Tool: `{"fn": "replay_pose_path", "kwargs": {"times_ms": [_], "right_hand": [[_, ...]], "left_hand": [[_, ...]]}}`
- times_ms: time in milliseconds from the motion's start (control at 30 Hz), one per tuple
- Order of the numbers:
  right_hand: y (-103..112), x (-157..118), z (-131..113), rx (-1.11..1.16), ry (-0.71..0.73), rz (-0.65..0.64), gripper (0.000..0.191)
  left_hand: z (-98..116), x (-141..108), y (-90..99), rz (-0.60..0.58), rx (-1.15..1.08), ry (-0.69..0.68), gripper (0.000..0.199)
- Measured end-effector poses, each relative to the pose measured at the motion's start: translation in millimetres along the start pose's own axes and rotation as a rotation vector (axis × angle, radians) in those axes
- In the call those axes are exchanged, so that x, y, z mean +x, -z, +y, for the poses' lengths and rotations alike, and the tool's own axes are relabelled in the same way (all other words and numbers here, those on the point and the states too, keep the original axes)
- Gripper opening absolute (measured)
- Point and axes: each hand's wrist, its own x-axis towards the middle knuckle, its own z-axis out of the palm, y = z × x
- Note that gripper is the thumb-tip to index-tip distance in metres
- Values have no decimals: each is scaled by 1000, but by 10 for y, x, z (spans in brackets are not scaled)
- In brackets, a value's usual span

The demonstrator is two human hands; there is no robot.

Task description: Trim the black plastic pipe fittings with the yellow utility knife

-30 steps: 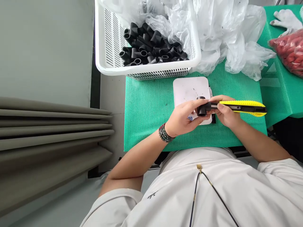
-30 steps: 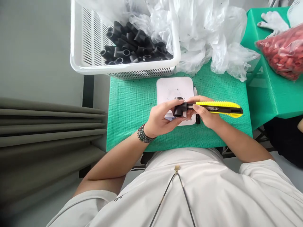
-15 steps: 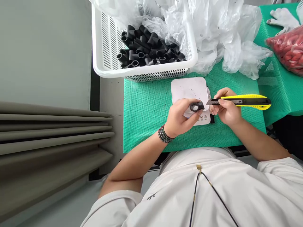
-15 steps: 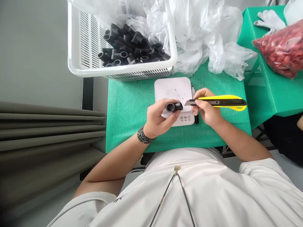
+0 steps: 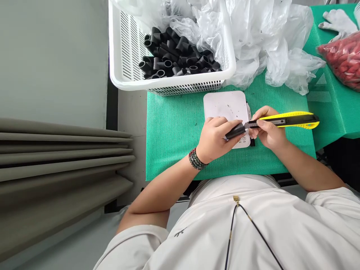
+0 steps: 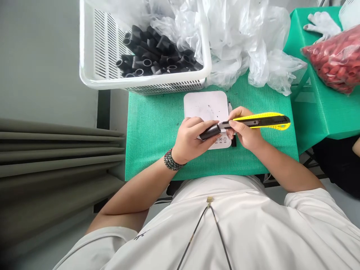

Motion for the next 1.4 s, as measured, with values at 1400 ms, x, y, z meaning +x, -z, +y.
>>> {"fn": "replay_pose_path", "kwargs": {"times_ms": [1400], "right_hand": [[28,-65,-2,-132,-91,-151,34]], "left_hand": [[32,27,114,-137,-213,-117,54]]}}
